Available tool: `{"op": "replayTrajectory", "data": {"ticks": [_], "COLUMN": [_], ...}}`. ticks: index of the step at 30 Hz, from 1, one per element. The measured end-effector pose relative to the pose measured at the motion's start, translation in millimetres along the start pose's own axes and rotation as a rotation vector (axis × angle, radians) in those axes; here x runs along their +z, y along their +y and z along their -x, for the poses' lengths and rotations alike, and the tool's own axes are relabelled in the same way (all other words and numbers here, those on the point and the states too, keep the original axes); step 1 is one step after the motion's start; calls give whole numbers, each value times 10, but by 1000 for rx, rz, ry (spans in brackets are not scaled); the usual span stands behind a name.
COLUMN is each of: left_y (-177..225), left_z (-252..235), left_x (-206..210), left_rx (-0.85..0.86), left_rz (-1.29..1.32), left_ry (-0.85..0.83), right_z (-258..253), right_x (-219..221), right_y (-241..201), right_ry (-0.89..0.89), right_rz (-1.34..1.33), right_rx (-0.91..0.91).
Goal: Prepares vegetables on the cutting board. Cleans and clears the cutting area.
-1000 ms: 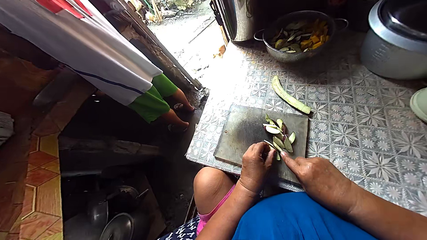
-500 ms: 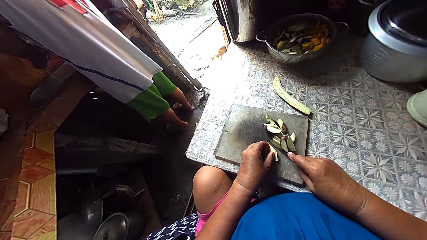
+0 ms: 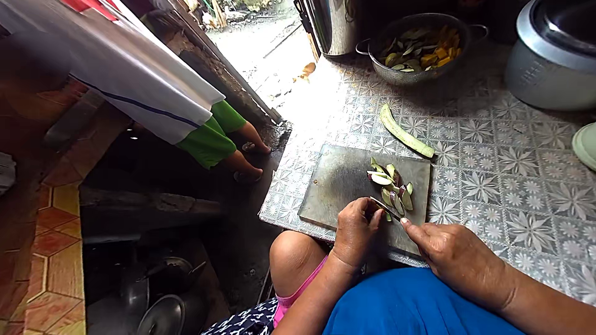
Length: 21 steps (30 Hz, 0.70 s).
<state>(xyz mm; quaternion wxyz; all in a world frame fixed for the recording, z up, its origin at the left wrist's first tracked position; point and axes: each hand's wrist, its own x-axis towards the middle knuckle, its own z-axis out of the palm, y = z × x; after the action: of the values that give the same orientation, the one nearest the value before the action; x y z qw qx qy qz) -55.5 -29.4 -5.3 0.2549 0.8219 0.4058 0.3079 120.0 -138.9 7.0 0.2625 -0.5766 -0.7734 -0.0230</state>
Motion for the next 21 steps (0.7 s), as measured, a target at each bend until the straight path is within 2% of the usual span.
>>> {"op": "replayTrajectory", "data": {"ticks": [10,17,21], "left_y": [-26,-43,-30], "left_z": [6,21,6], "left_x": [14,34,63], "left_rx": [23,22,60], "left_rz": [-20,-15,-37], "left_ry": [8,70,113], "right_z": [-166,-41,-20], "right_x": [181,159,68], "right_y": [-49,23,115], "right_ry": [-36,-79,61], "right_rz": [82,-36,-96], "right_rx": [4,89,19]}}
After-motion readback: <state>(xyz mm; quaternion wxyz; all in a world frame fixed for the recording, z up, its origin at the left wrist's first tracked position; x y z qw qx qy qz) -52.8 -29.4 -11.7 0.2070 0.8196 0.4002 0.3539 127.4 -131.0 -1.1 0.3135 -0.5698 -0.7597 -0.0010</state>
